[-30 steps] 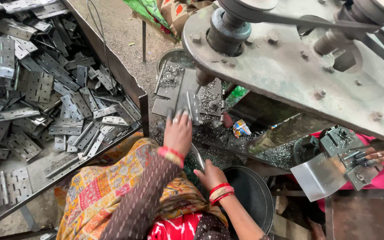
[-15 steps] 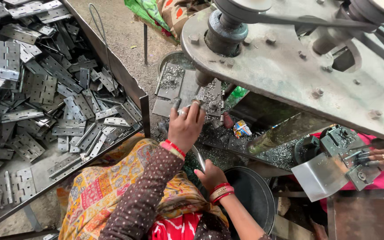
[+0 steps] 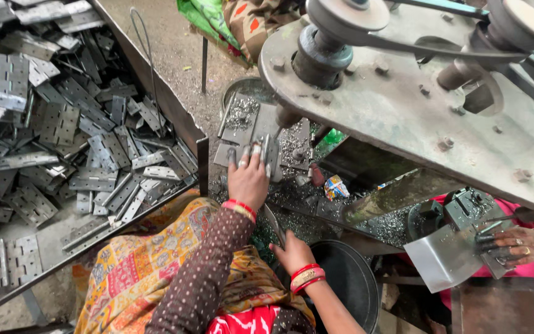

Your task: The person picks up metal hinge pieces from a bin and places them onto a machine to punch or press them before removing the finished pieces.

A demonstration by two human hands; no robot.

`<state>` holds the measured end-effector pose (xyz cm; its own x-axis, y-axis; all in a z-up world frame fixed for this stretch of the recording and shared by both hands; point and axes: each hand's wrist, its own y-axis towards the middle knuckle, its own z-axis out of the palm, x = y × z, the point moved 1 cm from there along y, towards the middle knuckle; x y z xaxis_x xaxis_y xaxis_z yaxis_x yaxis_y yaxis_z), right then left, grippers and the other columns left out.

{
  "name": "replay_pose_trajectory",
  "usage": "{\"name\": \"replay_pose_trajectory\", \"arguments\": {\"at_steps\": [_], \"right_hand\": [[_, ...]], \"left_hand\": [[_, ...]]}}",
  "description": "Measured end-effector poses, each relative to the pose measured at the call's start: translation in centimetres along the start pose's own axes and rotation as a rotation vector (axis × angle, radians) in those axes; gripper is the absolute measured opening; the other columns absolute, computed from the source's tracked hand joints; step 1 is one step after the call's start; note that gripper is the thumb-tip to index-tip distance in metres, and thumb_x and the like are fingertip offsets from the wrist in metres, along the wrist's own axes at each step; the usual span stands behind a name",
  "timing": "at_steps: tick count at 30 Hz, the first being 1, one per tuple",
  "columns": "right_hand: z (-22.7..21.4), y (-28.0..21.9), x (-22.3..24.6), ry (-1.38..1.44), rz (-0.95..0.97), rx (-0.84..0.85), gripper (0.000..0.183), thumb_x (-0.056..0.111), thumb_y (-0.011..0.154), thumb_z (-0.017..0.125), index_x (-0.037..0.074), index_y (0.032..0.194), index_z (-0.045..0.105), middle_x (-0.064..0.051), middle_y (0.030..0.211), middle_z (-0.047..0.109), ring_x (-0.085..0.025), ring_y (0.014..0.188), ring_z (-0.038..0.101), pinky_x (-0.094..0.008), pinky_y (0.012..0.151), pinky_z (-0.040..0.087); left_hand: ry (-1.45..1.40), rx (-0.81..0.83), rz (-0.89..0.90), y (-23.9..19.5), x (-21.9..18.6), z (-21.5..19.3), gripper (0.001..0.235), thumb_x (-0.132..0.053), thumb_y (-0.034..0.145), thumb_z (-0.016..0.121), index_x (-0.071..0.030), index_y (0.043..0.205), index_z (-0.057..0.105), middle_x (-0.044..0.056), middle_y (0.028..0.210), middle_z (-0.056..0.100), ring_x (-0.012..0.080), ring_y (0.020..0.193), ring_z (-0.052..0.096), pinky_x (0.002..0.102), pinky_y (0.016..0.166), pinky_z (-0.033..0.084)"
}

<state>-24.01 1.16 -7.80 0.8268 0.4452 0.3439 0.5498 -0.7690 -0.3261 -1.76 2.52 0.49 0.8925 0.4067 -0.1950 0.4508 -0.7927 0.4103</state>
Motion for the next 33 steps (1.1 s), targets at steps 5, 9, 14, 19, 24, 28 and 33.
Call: {"name": "replay_pose_trajectory", "arguments": {"at_steps": [5, 9, 14, 19, 24, 28, 33], "right_hand": [[4.3, -0.1, -2.2, 0.086, 0.042, -0.001, 0.048, 0.043, 0.091, 0.067, 0.003, 0.115, 0.053, -0.027, 0.084, 0.070, -0.046, 0.081, 0.070, -0.056, 0.070, 0.056], [10.1, 0.9, -4.1, 0.143, -0.084, -0.171, 0.039, 0.036, 0.093, 0.064, 0.003, 0.111, 0.055, -0.026, 0.075, 0.070, -0.048, 0.073, 0.068, -0.059, 0.064, 0.052], [10.2, 0.7, -4.6, 0.139, -0.111, -0.161, 0.049, 0.037, 0.089, 0.067, -0.001, 0.116, 0.052, -0.029, 0.077, 0.069, -0.049, 0.074, 0.067, -0.058, 0.063, 0.053], [3.7, 0.6, -3.0, -0.031, -0.013, 0.001, 0.053, 0.048, 0.088, 0.072, 0.000, 0.103, 0.056, -0.028, 0.083, 0.070, -0.047, 0.083, 0.070, -0.054, 0.071, 0.056], [7.4, -0.2, -3.4, 0.182, -0.004, -0.031, 0.044, 0.041, 0.091, 0.063, 0.005, 0.116, 0.054, -0.024, 0.084, 0.071, -0.046, 0.078, 0.070, -0.055, 0.065, 0.056], [12.5, 1.6, -6.1, 0.097, -0.046, -0.155, 0.045, 0.044, 0.092, 0.064, 0.006, 0.116, 0.055, -0.025, 0.080, 0.072, -0.048, 0.076, 0.069, -0.058, 0.066, 0.052], [11.5, 2.0, -6.5, 0.086, -0.177, -0.213, 0.054, 0.042, 0.088, 0.067, -0.001, 0.117, 0.050, -0.029, 0.080, 0.069, -0.051, 0.073, 0.067, -0.059, 0.062, 0.053]], "left_hand": [[-0.014, 0.020, -0.041, 1.2, -0.3, 0.3, 0.027, -0.022, 0.092, 0.056, -0.006, 0.107, 0.072, 0.012, 0.138, 0.060, 0.0278, 0.128, 0.058, 0.058, 0.098, 0.043], [-0.077, -0.063, -0.074, 1.0, 0.4, -0.1, 0.027, -0.026, 0.102, 0.055, -0.005, 0.109, 0.071, 0.011, 0.136, 0.061, 0.0284, 0.128, 0.058, 0.058, 0.103, 0.044], [-0.068, 0.025, -0.028, 0.5, 1.1, -0.3, 0.029, -0.018, 0.091, 0.055, -0.005, 0.111, 0.071, 0.012, 0.139, 0.060, 0.0274, 0.131, 0.055, 0.057, 0.101, 0.042], [-0.010, -0.027, 0.025, 2.1, 0.9, 1.4, 0.027, -0.017, 0.091, 0.055, -0.006, 0.109, 0.072, 0.013, 0.138, 0.061, 0.0275, 0.133, 0.054, 0.056, 0.113, 0.037], [-0.041, -0.037, 0.016, 3.4, 0.7, 2.0, 0.025, -0.018, 0.092, 0.054, -0.007, 0.103, 0.073, 0.013, 0.136, 0.061, 0.0280, 0.132, 0.055, 0.056, 0.112, 0.038], [-0.082, -0.048, 0.002, 2.8, 0.8, 1.8, 0.028, -0.017, 0.092, 0.055, -0.004, 0.108, 0.073, 0.013, 0.136, 0.062, 0.0294, 0.129, 0.057, 0.056, 0.102, 0.043], [-0.085, -0.023, 0.004, 2.1, 1.0, 1.6, 0.024, -0.018, 0.092, 0.056, -0.006, 0.104, 0.073, 0.011, 0.135, 0.063, 0.0285, 0.128, 0.058, 0.057, 0.102, 0.044]]}}
